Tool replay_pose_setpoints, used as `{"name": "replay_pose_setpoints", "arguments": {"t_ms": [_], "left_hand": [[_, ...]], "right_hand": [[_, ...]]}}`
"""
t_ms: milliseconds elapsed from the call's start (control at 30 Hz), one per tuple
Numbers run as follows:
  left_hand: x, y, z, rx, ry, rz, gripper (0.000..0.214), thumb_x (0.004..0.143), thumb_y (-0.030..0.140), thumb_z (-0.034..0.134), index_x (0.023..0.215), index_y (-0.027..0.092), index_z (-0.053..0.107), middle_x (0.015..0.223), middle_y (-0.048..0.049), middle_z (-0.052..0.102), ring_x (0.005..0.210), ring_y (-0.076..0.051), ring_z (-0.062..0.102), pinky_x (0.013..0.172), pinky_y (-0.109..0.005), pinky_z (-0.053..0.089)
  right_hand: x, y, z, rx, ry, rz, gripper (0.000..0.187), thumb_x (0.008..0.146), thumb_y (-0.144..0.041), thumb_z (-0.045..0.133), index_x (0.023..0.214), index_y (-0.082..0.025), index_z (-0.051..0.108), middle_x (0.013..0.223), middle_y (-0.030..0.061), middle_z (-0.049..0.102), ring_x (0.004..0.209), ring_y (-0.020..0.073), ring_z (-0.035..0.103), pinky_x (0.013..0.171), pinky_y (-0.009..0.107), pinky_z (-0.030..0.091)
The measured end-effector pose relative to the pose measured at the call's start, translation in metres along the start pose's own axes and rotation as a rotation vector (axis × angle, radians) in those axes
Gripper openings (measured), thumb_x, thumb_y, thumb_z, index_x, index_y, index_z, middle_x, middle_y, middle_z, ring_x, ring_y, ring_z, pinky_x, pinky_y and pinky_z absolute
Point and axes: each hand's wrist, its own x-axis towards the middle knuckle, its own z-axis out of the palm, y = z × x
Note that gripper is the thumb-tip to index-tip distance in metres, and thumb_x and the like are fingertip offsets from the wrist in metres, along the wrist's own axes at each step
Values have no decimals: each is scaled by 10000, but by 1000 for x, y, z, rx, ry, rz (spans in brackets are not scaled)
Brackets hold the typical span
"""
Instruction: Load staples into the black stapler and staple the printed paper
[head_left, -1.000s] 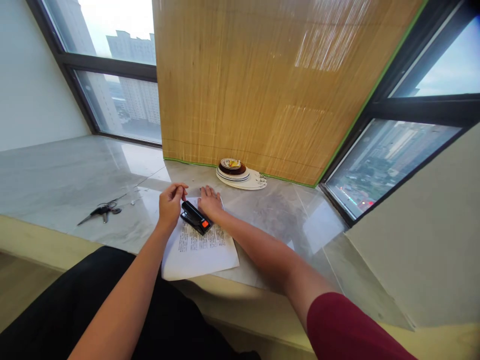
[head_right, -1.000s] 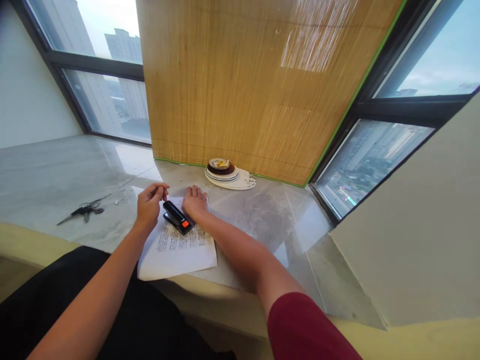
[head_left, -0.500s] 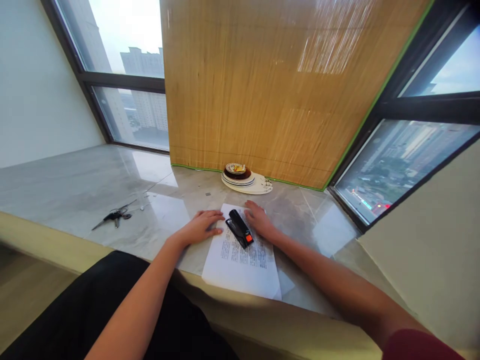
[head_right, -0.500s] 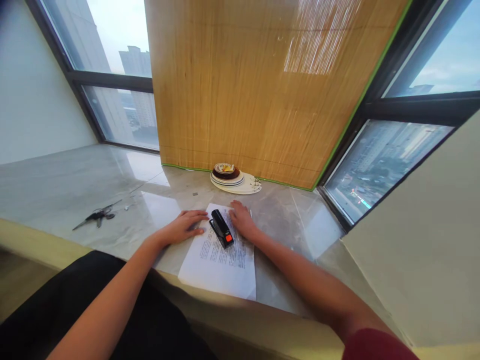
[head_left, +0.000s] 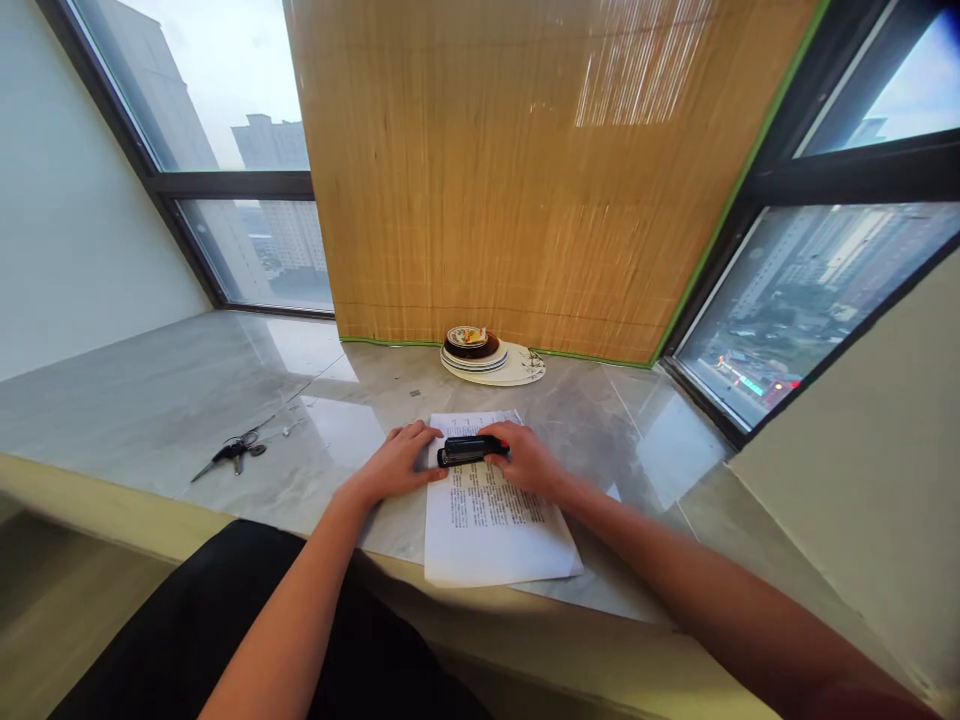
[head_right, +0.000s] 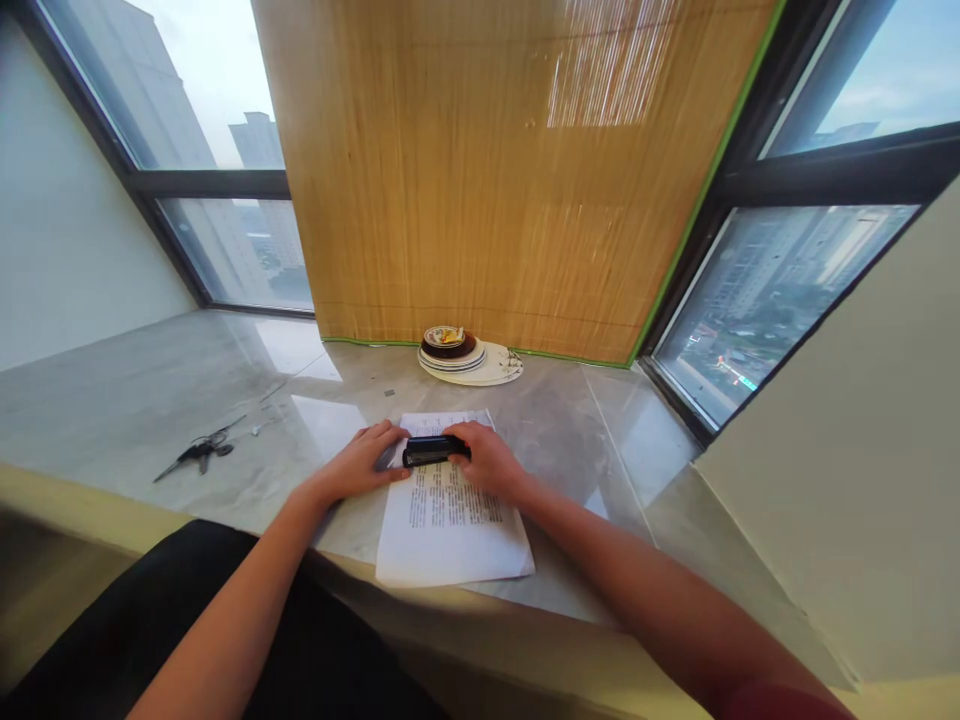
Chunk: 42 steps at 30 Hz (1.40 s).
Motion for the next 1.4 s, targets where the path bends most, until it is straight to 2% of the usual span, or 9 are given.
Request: {"name": "replay_pose_setpoints", "arguments": {"t_ms": [200,533,633,733,833,967,1067,1267,1400], "left_hand": [[3,-7,5,-60,27,-19,319,942,406,701,1217,245,684,1222,-88,613,1225,-304,601,1105,-488,403],[6,-16,13,-258,100,-64,256,836,396,814,1023,227,768,1142,-83,627,1123,-285,634,1064,-433,445],[6,-15,12,-350,119,-82,244,778,377,856,954,224,782,1099,-81,635,1086,-294,636,1066,-453,445],[6,-12,11,-487,133,-104,261,722,383,900,907,232,797,1081,-78,657,1084,-299,642,1109,-469,427],[7,-12,11,-681,171,-150,431,609,407,978,970,237,815,1234,-105,679,1237,-337,605,1208,-466,350],[8,-17,6,-1021,281,-288,614,840,665,754,1272,230,726,1559,-132,541,1511,-327,403,1290,-438,236],[7,-20,-1,-1302,231,-390,700,1009,730,405,1295,152,677,1514,-200,582,1404,-306,556,1222,-444,377],[5,-9,-7,-1668,-102,-512,689,1062,618,383,1104,7,701,1104,-291,750,1055,-313,761,979,-411,580],[6,-3,-5,-1820,-107,-564,516,1112,424,388,1149,4,684,1031,-240,772,1008,-269,780,934,-351,606]], "right_hand": [[3,23,-16,79,169,-46,64,896,-272,743,892,-232,793,953,60,804,856,222,731,778,350,565],[4,32,-21,46,135,-232,371,951,-218,636,581,-231,617,993,46,799,910,218,660,863,395,534],[4,30,-22,8,119,-244,336,966,-242,634,631,-230,648,1031,49,788,959,222,659,898,397,532],[6,25,-15,-29,130,-220,117,982,-298,657,960,-241,757,1092,67,783,1007,229,690,928,407,542],[9,18,1,-61,108,-225,451,865,-341,818,1286,-239,693,1166,75,785,1033,246,728,928,398,565],[8,8,15,-107,100,-259,324,878,-276,797,1193,-230,735,1057,71,800,940,238,746,848,365,574],[1,-3,12,-267,191,-446,235,957,-215,700,1191,-217,723,1064,86,796,929,226,727,840,370,551],[-9,-25,-1,-696,277,-857,247,1036,-128,596,1246,-231,676,1110,40,795,1011,186,693,946,388,486],[-9,-25,1,-699,254,-914,237,1038,-137,601,1230,-249,683,1113,23,792,1061,179,687,964,375,479]]}}
